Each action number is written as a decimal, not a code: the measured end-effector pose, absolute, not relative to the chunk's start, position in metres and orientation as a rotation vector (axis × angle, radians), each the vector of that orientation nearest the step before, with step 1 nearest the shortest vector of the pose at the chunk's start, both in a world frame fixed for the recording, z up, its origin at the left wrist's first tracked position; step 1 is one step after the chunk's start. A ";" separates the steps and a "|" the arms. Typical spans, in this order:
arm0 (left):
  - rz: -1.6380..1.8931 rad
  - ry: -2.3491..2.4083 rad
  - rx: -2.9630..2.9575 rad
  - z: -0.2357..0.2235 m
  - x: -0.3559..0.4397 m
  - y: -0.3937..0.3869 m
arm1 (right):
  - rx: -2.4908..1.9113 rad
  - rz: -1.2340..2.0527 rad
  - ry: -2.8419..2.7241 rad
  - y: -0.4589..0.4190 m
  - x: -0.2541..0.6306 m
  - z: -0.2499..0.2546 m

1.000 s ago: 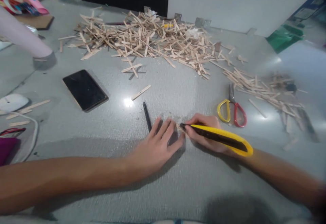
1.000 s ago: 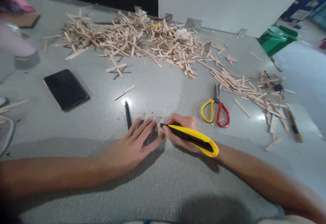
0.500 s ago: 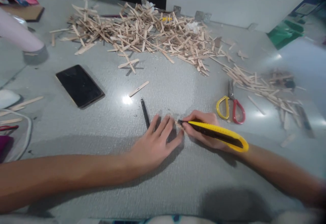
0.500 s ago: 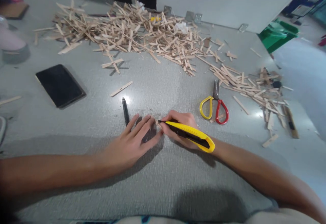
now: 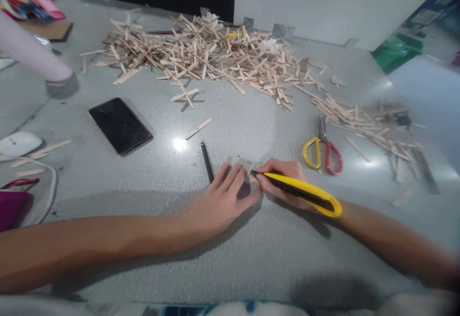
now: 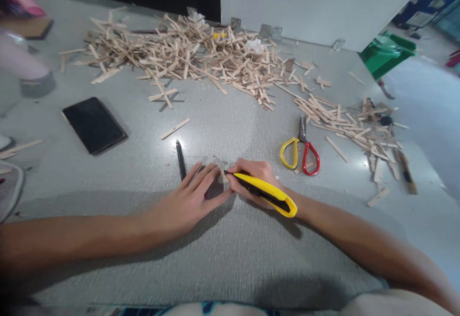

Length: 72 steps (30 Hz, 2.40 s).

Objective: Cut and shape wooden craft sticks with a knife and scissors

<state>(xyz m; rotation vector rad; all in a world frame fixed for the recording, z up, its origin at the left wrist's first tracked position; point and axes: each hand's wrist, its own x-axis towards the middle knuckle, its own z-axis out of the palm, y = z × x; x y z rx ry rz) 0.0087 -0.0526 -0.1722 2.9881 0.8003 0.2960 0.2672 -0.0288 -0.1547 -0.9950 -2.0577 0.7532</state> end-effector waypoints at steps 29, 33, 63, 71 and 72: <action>0.347 0.766 2.972 -0.175 0.009 -0.054 | -0.917 0.670 -2.210 -0.026 0.266 -0.154; 0.312 0.791 2.994 -0.171 0.011 -0.054 | -0.864 0.552 -2.236 -0.027 0.265 -0.155; 0.371 0.733 3.111 -0.180 0.011 -0.055 | -0.902 0.565 -2.141 -0.032 0.270 -0.152; 0.336 0.723 3.137 -0.172 0.012 -0.056 | -1.055 0.817 -2.070 -0.026 0.267 -0.142; 0.348 0.721 3.143 -0.172 0.012 -0.055 | -1.059 0.837 -2.063 -0.026 0.267 -0.141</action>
